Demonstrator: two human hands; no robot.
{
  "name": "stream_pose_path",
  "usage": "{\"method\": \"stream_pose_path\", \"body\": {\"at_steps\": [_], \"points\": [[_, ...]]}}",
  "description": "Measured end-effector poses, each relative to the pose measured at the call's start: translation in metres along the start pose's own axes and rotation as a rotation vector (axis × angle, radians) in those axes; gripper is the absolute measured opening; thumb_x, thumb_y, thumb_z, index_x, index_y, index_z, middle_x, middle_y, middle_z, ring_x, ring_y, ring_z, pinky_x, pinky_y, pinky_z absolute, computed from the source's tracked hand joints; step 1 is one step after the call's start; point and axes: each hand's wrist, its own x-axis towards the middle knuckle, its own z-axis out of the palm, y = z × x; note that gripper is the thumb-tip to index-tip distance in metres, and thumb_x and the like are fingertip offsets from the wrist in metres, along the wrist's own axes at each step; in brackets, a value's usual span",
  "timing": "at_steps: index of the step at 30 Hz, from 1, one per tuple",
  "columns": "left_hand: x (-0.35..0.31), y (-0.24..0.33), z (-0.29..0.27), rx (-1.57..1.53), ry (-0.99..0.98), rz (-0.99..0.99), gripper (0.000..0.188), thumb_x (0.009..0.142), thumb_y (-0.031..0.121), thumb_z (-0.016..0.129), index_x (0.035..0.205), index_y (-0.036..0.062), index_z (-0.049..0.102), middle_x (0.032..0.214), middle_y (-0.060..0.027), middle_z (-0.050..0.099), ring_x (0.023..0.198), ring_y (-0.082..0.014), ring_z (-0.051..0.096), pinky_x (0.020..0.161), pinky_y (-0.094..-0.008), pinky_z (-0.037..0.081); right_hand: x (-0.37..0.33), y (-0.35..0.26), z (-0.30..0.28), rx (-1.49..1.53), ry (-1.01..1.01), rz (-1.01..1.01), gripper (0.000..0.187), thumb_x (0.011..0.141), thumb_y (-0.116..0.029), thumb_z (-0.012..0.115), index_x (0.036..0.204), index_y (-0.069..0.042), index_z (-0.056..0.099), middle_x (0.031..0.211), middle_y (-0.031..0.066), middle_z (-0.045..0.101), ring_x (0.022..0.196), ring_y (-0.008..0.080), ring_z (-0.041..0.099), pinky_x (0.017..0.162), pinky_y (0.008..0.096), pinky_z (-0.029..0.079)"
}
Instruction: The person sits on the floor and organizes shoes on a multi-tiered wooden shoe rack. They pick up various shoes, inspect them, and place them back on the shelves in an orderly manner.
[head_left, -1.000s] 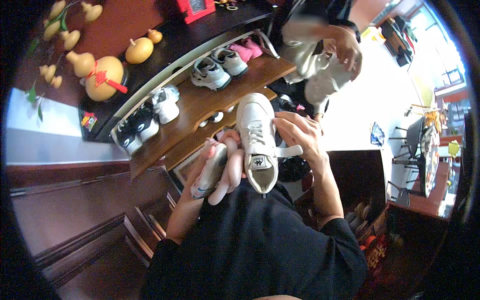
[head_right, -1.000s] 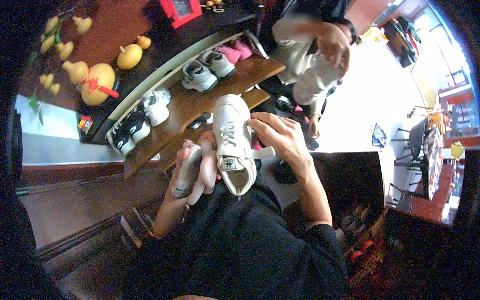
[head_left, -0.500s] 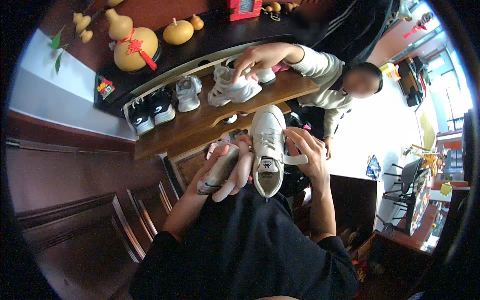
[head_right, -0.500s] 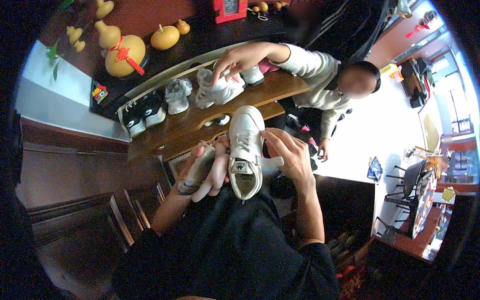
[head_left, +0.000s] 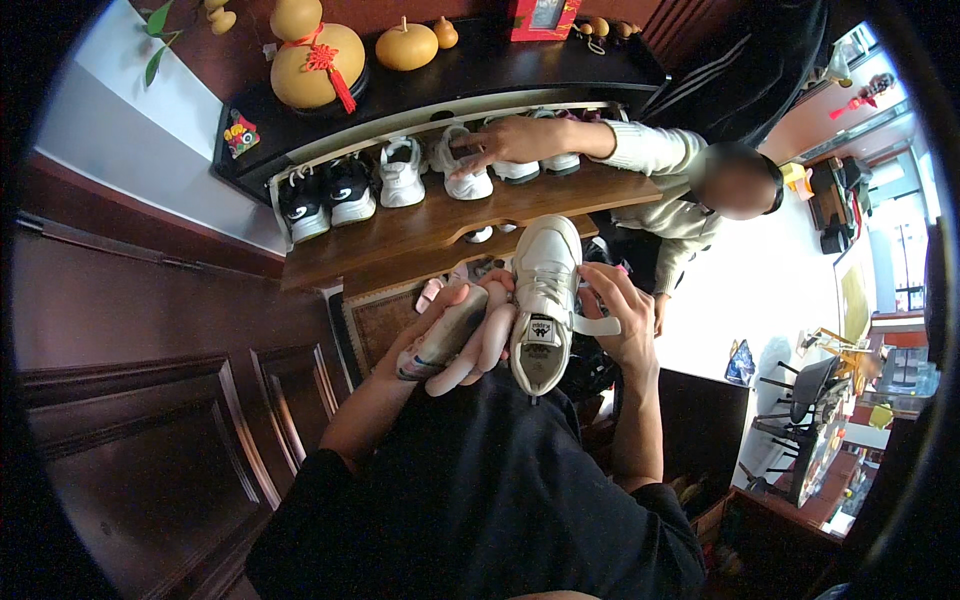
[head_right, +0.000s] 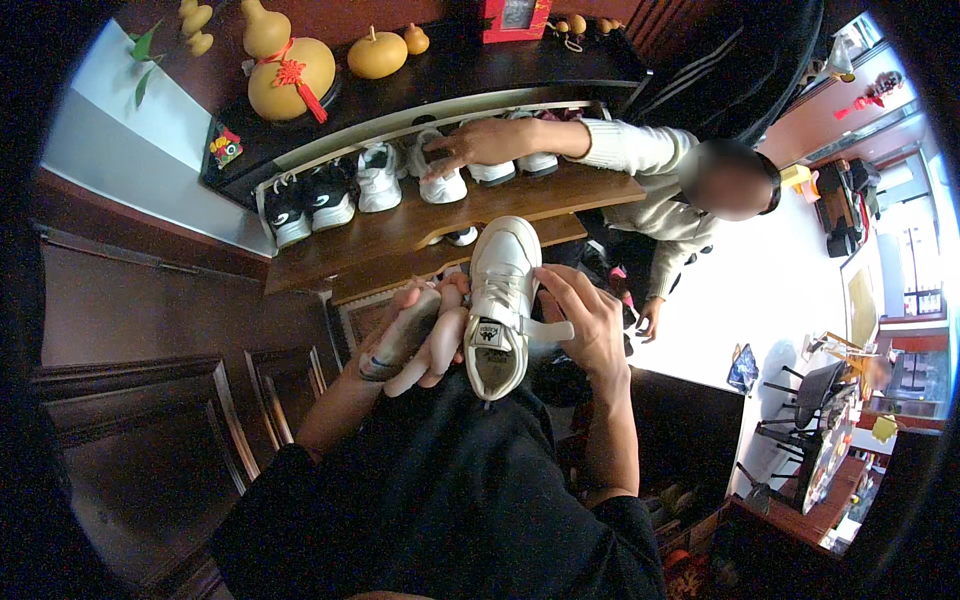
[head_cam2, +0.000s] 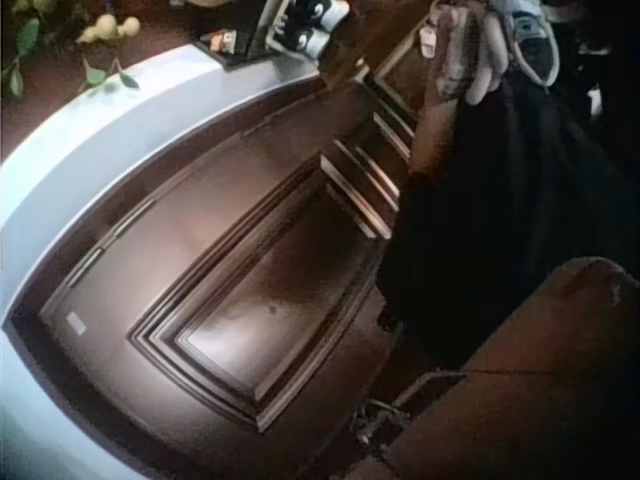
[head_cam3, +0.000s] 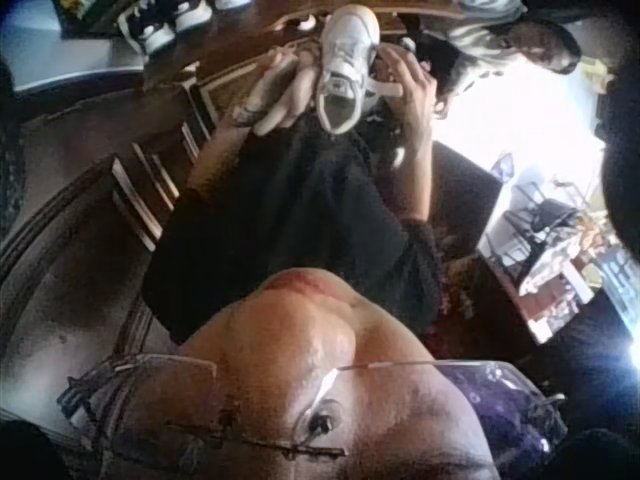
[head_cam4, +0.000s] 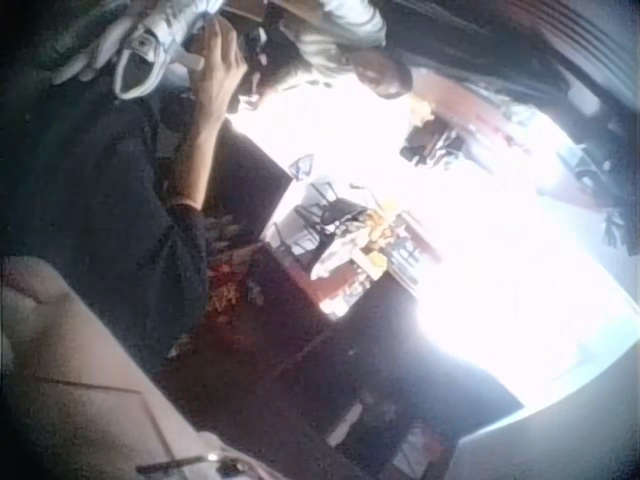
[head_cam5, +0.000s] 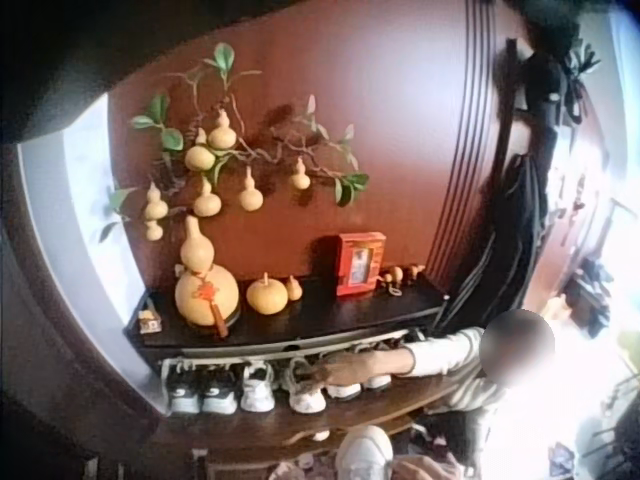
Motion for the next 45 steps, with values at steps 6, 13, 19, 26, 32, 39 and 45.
{"method": "stream_pose_path", "body": {"at_steps": [6,13,19,26,32,39,45], "points": [[-0.005,0.005,0.003,0.007,0.045,-0.017,0.084,0.099,0.071,0.072,0.145,0.0032,0.053,0.105,-0.0181,0.074,0.083,-0.0294,0.078,0.065,-0.0340,0.067,-0.001,-0.003,0.003,0.033,-0.011,0.011,0.045,0.090,0.005,0.083,0.133,-0.007,0.074,0.127,0.0122,0.080,0.102,0.0308,0.083,0.083,0.0419,0.068],[-0.006,0.000,-0.042,-0.061,-0.081,0.011,0.074,0.108,0.067,0.061,0.146,0.0039,0.057,0.118,-0.0206,0.075,0.086,-0.0327,0.078,0.064,-0.0429,0.065,0.000,-0.010,0.007,0.170,0.032,0.093,0.043,0.096,-0.001,0.081,0.138,-0.009,0.074,0.128,0.0115,0.079,0.102,0.0314,0.083,0.082,0.0410,0.070],[-0.023,-0.010,-0.130,-0.187,-0.113,0.133,0.074,0.113,0.060,0.050,0.165,0.0076,0.044,0.133,-0.0193,0.073,0.099,-0.0348,0.078,0.083,-0.0481,0.067,0.018,-0.010,0.027,0.165,0.001,0.128,0.040,0.102,-0.003,0.076,0.141,-0.007,0.071,0.130,0.0151,0.075,0.094,0.0287,0.080,0.077,0.0379,0.066],[-0.056,0.017,-0.133,-0.371,-0.354,0.264,0.067,0.117,0.054,0.042,0.166,0.0079,0.049,0.143,-0.0183,0.069,0.120,-0.0315,0.072,0.106,-0.0469,0.059,0.056,-0.023,0.075,0.231,-0.147,0.122,0.043,0.100,-0.008,0.076,0.143,-0.008,0.070,0.133,0.0158,0.073,0.106,0.0391,0.078,0.089,0.0460,0.066],[-0.116,0.001,-0.179,-0.334,-0.074,0.431,0.069,0.117,0.056,0.041,0.163,0.0060,0.051,0.141,-0.0202,0.070,0.118,-0.0329,0.073,0.104,-0.0469,0.060,0.117,-0.044,0.133,0.325,-0.357,0.065,0.045,0.100,-0.010,0.075,0.143,-0.006,0.067,0.142,0.0142,0.069,0.110,0.0402,0.077,0.091,0.0489,0.066],[-0.150,-0.009,-0.182,-0.380,-0.029,0.527,0.075,0.115,0.063,0.043,0.161,0.0037,0.051,0.139,-0.0223,0.071,0.113,-0.0354,0.074,0.100,-0.0482,0.062,0.192,-0.025,0.268,0.079,-0.335,-0.132,0.062,0.102,-0.024,0.078,0.155,-0.002,0.055,0.157,0.0191,0.058,0.115,0.0469,0.074,0.098,0.0531,0.062],[-0.166,-0.004,-0.186,-0.404,-0.075,0.586,0.079,0.114,0.066,0.044,0.161,0.0027,0.050,0.139,-0.0229,0.070,0.115,-0.0362,0.074,0.100,-0.0485,0.063,0.215,0.018,0.328,-0.115,-0.478,-0.059,0.077,0.089,-0.050,0.090,0.136,0.001,0.058,0.134,0.0262,0.071,0.121,0.0495,0.069,0.104,0.0570,0.056]]}}
